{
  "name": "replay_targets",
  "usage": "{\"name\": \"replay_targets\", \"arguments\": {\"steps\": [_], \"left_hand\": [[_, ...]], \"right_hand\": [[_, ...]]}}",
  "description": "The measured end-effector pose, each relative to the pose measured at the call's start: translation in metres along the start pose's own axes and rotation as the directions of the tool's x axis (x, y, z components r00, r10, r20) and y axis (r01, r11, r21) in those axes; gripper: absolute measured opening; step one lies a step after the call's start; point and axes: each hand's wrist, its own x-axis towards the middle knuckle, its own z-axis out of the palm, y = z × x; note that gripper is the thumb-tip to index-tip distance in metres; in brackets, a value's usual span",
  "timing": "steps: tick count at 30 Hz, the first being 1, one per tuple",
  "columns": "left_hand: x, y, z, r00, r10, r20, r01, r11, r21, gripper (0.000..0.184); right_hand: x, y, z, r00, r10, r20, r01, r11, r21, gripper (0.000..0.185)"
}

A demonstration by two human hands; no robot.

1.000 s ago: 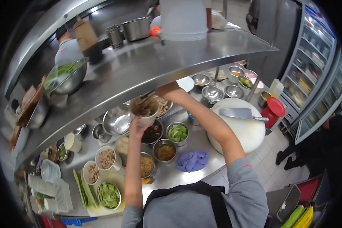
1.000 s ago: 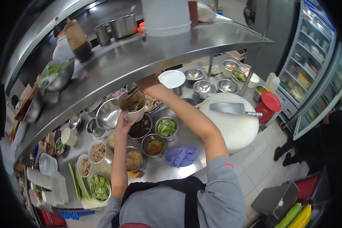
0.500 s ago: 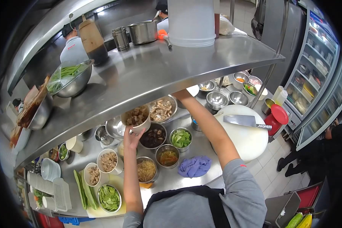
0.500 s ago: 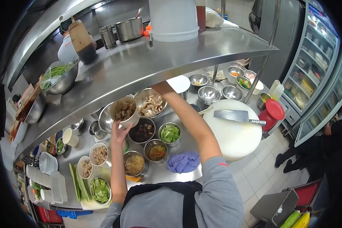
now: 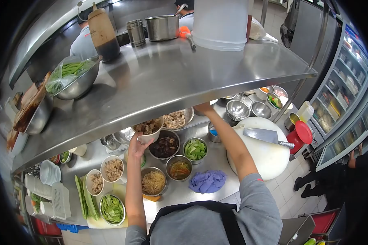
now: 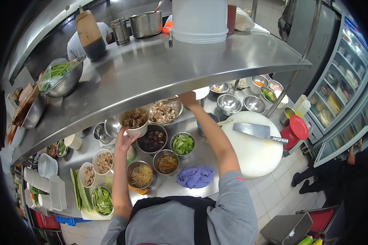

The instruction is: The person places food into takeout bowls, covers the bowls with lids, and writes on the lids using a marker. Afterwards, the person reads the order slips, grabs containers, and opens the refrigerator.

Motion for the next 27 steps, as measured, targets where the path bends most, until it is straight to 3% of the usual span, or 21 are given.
{"name": "replay_targets", "arguments": {"steps": [4, 7, 11, 14, 17, 19, 20, 22, 25, 27], "left_hand": [[-0.008, 0.001, 0.019, 0.999, 0.046, 0.028, -0.048, 0.994, 0.103, 0.021], [-0.004, -0.009, 0.037, 0.997, 0.035, 0.062, -0.04, 0.996, 0.082, 0.026], [-0.004, -0.016, 0.049, 1.0, 0.007, -0.003, -0.007, 0.998, -0.056, 0.036], [-0.008, -0.009, 0.038, 1.0, 0.03, 0.009, -0.029, 0.993, -0.115, 0.042], [-0.001, -0.004, 0.012, 0.999, 0.009, 0.034, -0.003, 0.983, -0.183, 0.043], [-0.016, 0.001, 0.023, 0.997, 0.021, 0.076, -0.01, 0.99, -0.143, 0.044], [-0.026, 0.002, 0.031, 0.99, 0.043, 0.135, -0.025, 0.991, -0.134, 0.046], [-0.024, -0.002, 0.03, 0.994, 0.056, 0.096, -0.041, 0.988, -0.146, 0.047], [-0.03, -0.004, 0.036, 0.996, 0.047, 0.072, -0.039, 0.994, -0.105, 0.047], [-0.03, -0.001, 0.039, 0.996, 0.033, 0.079, -0.028, 0.997, -0.072, 0.044]], "right_hand": [[0.016, -0.019, -0.088, 0.965, -0.147, -0.215, 0.181, 0.973, 0.147, 0.019], [0.023, -0.051, -0.115, 0.953, -0.168, -0.252, 0.226, 0.948, 0.225, 0.019], [0.027, -0.077, -0.123, 0.955, -0.166, -0.244, 0.232, 0.933, 0.275, 0.019], [0.037, -0.05, -0.118, 0.917, -0.155, -0.368, 0.266, 0.925, 0.272, 0.02], [0.041, -0.011, -0.073, 0.908, -0.14, -0.394, 0.224, 0.958, 0.177, 0.02], [0.041, 0.012, -0.012, 0.946, -0.091, -0.31, 0.124, 0.988, 0.089, 0.02], [0.034, 0.017, 0.016, 0.978, -0.023, -0.208, 0.034, 0.998, 0.046, 0.02], [0.017, 0.009, 0.043, 0.987, 0.15, 0.053, -0.151, 0.989, 0.014, 0.022], [0.0, -0.016, 0.053, 0.81, 0.406, 0.424, -0.411, 0.908, -0.084, 0.025], [-0.009, -0.029, 0.043, 0.804, 0.43, 0.411, -0.455, 0.89, -0.042, 0.026]]}}
